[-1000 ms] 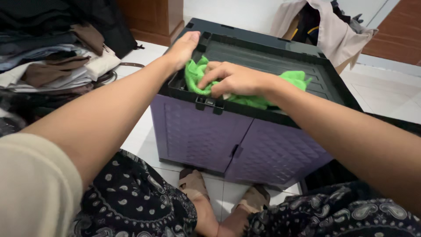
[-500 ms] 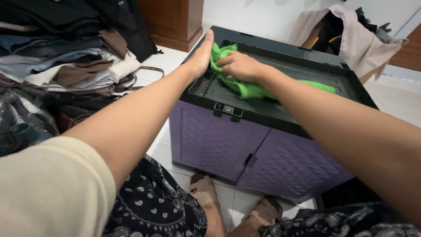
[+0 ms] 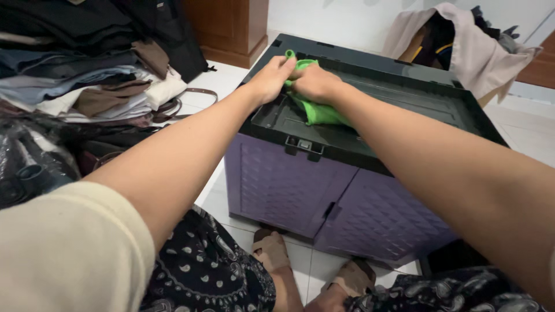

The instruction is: The person assembles a purple plastic storage box by attaching two side panels and a top lid, then wipes the top surface with a green cloth. The person sits on the floor during the task.

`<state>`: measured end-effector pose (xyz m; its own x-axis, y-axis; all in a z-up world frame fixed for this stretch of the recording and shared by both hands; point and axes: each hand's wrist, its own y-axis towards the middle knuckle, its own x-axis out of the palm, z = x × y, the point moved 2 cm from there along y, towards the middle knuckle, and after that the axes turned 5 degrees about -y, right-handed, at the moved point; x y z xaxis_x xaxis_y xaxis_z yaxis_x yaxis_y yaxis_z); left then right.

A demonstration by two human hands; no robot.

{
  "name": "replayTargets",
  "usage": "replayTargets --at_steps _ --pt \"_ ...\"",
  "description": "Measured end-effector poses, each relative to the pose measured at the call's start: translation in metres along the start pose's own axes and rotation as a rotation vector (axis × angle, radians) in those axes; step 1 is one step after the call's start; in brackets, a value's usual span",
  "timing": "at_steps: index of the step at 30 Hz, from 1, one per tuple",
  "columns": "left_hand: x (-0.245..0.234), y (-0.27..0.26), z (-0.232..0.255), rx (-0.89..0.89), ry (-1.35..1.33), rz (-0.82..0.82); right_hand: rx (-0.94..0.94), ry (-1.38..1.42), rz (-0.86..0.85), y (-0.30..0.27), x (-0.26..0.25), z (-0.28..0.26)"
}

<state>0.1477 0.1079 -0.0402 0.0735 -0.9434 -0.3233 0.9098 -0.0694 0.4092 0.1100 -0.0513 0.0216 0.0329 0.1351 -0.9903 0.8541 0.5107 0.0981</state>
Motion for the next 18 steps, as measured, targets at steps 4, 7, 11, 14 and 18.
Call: replayTargets --at_steps 4,7,11,14,18 --pt "0.000 0.003 -0.010 0.018 0.142 0.039 -0.433 0.052 0.066 -0.021 0.008 0.021" --pt "-0.004 0.006 -0.013 0.045 0.172 0.007 -0.159 0.201 0.022 -0.039 0.010 0.062" --pt "0.003 0.005 -0.011 0.055 0.131 -0.030 0.211 -0.066 0.008 -0.058 -0.007 0.120" --pt "-0.002 0.001 -0.010 -0.012 0.248 -0.017 0.338 -0.097 0.088 -0.063 -0.017 0.136" --pt "0.000 0.006 -0.007 0.052 0.268 -0.025 0.194 -0.093 -0.034 -0.058 -0.011 0.109"
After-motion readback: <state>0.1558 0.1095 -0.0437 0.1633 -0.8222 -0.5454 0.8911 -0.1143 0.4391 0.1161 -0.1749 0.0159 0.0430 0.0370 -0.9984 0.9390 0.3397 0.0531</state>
